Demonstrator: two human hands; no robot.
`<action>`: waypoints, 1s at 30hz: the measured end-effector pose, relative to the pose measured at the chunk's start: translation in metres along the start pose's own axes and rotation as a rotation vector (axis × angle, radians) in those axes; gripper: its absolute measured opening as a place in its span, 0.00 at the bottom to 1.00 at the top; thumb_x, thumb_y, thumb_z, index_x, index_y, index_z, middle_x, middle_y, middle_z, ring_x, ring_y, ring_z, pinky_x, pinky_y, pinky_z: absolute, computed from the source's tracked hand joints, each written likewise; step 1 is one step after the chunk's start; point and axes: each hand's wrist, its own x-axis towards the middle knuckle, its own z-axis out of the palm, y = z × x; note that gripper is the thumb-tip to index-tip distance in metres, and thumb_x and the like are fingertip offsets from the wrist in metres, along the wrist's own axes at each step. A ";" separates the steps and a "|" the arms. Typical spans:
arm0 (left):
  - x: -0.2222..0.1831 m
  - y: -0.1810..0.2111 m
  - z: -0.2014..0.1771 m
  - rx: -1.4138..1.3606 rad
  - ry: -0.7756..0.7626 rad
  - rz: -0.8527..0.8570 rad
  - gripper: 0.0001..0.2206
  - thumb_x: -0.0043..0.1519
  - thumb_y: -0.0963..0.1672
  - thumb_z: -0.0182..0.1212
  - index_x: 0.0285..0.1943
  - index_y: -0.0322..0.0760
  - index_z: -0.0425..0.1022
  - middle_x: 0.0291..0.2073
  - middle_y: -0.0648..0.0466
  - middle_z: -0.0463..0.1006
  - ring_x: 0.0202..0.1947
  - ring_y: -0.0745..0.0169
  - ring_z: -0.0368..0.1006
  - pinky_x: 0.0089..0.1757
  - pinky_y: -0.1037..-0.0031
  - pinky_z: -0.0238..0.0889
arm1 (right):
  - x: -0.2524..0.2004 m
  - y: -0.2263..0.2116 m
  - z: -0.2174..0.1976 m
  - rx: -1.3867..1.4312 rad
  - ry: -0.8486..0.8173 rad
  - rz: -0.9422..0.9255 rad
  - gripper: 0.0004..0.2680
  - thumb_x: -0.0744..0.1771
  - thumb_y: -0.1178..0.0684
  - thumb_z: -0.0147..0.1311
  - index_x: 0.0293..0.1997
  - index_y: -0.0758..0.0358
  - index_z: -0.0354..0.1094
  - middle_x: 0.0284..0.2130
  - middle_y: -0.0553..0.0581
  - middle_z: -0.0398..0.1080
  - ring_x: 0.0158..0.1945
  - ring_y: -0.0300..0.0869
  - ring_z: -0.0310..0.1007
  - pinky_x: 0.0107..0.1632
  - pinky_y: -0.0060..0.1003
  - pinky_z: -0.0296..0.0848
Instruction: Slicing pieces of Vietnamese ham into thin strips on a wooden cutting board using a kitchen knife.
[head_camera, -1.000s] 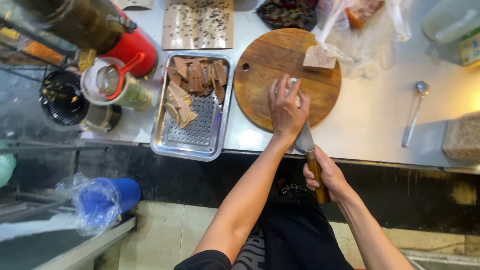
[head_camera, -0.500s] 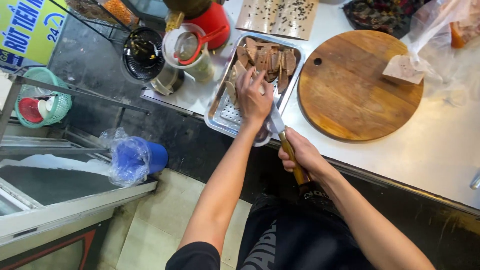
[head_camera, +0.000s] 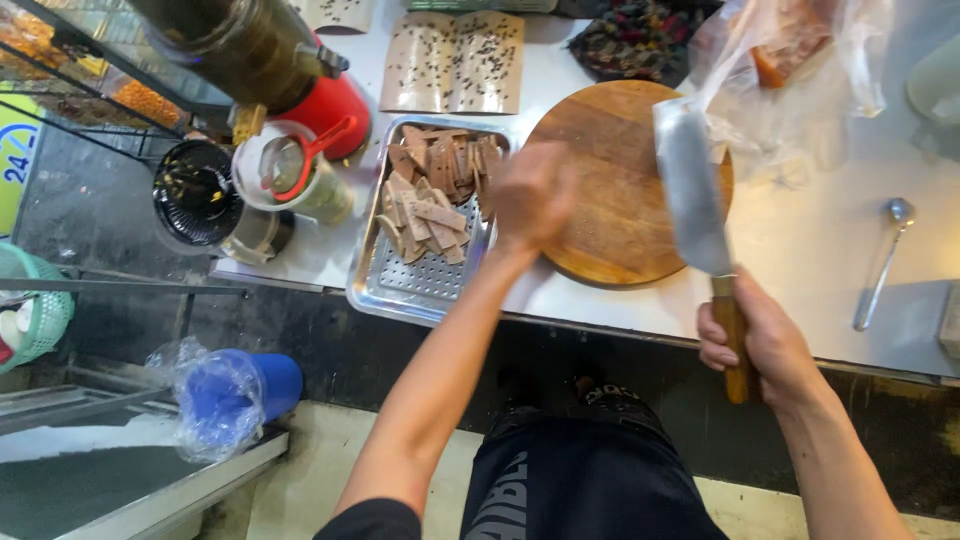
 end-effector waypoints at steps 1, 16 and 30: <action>0.001 0.017 0.033 -0.003 0.005 -0.001 0.13 0.63 0.46 0.64 0.52 0.35 0.79 0.49 0.46 0.79 0.54 0.46 0.74 0.57 0.57 0.66 | -0.004 0.001 -0.016 -0.006 0.000 -0.002 0.13 0.73 0.38 0.28 0.49 0.54 0.55 0.18 0.50 0.55 0.15 0.34 0.50 0.21 0.31 0.56; -0.009 0.058 0.089 -0.215 -0.091 -0.124 0.21 0.55 0.49 0.67 0.58 0.46 0.77 0.47 0.53 0.84 0.45 0.56 0.81 0.46 0.65 0.75 | -0.012 0.042 -0.052 -0.088 0.251 -0.213 0.11 0.76 0.44 0.28 0.57 0.56 0.53 0.21 0.57 0.56 0.18 0.40 0.53 0.24 0.37 0.58; -0.063 0.011 0.015 -0.174 -0.293 0.108 0.26 0.51 0.49 0.74 0.58 0.35 0.79 0.52 0.44 0.75 0.56 0.44 0.67 0.56 0.58 0.65 | 0.001 0.020 0.043 -1.163 0.373 -0.323 0.20 0.70 0.43 0.45 0.73 0.48 0.56 0.29 0.65 0.77 0.29 0.59 0.77 0.36 0.52 0.74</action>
